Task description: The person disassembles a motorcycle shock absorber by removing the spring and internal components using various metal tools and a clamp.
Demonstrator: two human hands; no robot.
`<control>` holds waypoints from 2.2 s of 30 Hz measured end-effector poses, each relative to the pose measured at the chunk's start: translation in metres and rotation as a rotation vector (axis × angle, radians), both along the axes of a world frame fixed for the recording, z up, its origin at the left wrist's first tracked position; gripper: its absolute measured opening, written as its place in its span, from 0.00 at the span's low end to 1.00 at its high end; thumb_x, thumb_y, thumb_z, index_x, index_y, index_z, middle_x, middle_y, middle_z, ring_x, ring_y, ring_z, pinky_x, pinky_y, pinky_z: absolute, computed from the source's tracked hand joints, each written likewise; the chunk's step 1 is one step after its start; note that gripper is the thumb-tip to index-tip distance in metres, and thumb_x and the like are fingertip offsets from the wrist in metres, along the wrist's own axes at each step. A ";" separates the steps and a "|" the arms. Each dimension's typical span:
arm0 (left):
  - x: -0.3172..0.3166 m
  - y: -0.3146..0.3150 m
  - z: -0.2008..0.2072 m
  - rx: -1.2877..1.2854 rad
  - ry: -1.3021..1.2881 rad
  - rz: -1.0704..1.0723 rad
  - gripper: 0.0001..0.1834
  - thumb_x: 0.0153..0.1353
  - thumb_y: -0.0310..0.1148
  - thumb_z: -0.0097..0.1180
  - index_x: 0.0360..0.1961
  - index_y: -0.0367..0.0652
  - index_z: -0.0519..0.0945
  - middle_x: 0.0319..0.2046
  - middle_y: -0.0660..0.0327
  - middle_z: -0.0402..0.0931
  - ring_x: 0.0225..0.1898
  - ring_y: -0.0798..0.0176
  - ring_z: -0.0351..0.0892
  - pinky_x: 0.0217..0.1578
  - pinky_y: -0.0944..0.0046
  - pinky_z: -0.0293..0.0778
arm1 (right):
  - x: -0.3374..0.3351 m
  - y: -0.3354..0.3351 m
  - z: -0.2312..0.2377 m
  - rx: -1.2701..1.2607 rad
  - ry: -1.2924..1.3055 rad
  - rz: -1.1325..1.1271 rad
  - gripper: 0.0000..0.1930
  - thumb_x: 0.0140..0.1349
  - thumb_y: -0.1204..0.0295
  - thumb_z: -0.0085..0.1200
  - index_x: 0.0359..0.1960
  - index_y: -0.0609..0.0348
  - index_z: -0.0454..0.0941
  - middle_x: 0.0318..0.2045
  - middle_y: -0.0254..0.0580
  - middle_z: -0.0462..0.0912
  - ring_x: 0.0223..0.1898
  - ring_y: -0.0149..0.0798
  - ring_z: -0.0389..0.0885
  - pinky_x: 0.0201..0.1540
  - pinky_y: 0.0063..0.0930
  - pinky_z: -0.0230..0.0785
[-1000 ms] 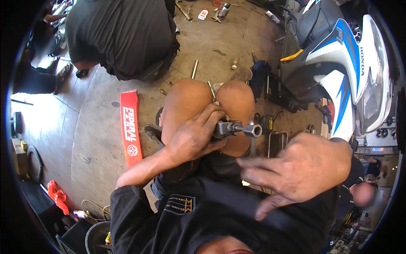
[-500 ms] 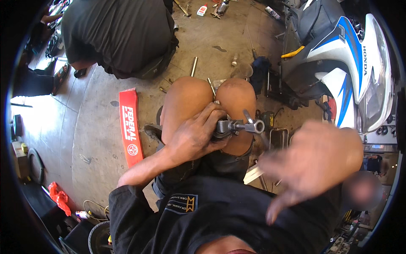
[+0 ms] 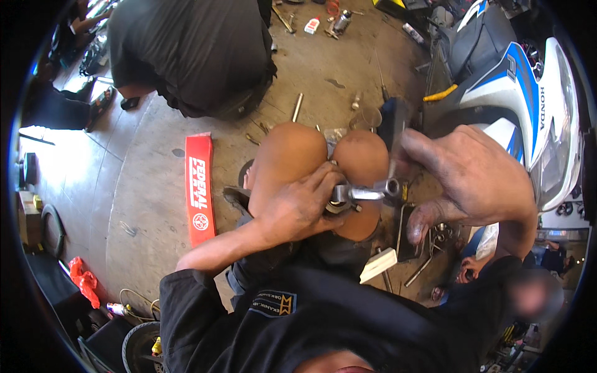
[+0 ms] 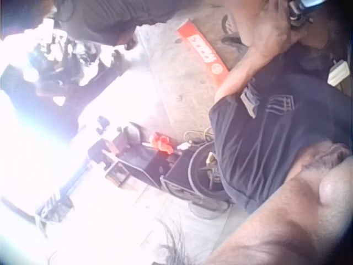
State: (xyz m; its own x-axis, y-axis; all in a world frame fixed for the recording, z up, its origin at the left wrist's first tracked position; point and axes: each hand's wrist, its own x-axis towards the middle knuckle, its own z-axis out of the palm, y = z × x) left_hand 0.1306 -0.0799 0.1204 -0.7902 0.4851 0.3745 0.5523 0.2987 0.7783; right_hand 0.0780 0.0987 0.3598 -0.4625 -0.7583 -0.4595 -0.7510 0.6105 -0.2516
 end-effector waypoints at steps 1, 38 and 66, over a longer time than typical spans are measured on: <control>0.001 0.001 -0.007 0.028 0.051 -0.009 0.33 0.51 0.42 0.70 0.54 0.38 0.70 0.54 0.47 0.72 0.48 0.42 0.80 0.45 0.51 0.78 | -0.003 0.000 -0.002 -0.097 0.058 -0.018 0.41 0.43 0.35 0.67 0.45 0.59 0.73 0.33 0.42 0.85 0.19 0.43 0.81 0.19 0.29 0.72; 0.001 0.002 0.002 -0.035 0.007 -0.073 0.36 0.56 0.45 0.66 0.57 0.33 0.66 0.61 0.40 0.65 0.54 0.39 0.77 0.50 0.50 0.78 | -0.018 -0.016 0.009 -0.027 -0.173 0.017 0.33 0.58 0.39 0.58 0.45 0.60 0.74 0.24 0.50 0.83 0.25 0.54 0.84 0.27 0.44 0.77; 0.003 0.002 -0.002 0.018 0.075 -0.023 0.34 0.52 0.43 0.69 0.53 0.36 0.69 0.55 0.49 0.70 0.49 0.43 0.79 0.46 0.52 0.79 | 0.025 -0.012 0.006 -0.035 -0.052 0.289 0.48 0.48 0.32 0.61 0.56 0.63 0.65 0.62 0.53 0.72 0.19 0.52 0.81 0.18 0.34 0.73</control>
State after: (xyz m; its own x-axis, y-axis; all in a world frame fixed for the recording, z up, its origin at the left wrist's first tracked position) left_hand 0.1336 -0.0782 0.1180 -0.7484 0.4951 0.4413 0.6157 0.2714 0.7397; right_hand 0.1031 0.0868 0.3662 -0.2018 -0.8711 -0.4478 -0.8779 0.3635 -0.3116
